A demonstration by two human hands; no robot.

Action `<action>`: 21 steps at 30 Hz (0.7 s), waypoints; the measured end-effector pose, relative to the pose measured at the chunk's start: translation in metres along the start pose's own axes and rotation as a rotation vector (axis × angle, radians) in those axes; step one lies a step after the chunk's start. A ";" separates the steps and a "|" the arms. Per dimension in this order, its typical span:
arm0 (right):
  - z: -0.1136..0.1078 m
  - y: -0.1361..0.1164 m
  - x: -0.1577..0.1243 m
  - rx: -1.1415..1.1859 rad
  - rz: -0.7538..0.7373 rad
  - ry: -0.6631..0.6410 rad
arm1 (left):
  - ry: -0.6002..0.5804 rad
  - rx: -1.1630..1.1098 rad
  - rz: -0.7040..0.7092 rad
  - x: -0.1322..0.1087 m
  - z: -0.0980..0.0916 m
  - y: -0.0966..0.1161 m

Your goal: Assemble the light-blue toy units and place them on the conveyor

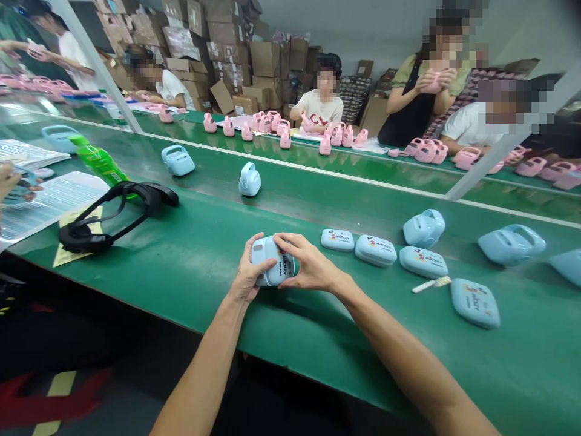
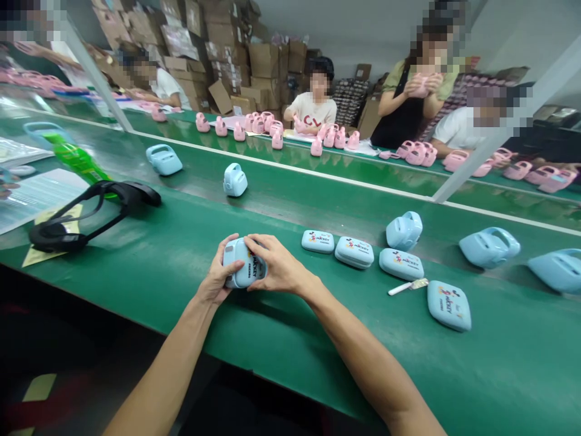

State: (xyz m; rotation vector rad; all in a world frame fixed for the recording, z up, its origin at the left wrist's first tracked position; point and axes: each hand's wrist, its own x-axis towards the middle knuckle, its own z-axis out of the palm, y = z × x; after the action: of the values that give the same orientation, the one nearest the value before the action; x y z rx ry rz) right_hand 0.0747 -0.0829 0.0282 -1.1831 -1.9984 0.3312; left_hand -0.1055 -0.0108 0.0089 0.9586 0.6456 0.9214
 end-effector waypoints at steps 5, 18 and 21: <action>-0.005 -0.010 0.000 -0.070 0.015 -0.014 | 0.011 -0.007 0.015 -0.003 0.006 0.003; -0.006 -0.020 0.004 -0.132 0.040 -0.047 | 0.039 -0.019 -0.024 -0.004 0.009 0.003; -0.007 -0.019 0.002 -0.132 0.034 -0.048 | 0.014 -0.015 -0.060 -0.005 0.011 0.003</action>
State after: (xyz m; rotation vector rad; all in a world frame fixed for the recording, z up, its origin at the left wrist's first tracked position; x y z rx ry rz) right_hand 0.0669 -0.0924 0.0445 -1.3027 -2.0698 0.2498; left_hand -0.1003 -0.0191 0.0172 0.9156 0.6755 0.8790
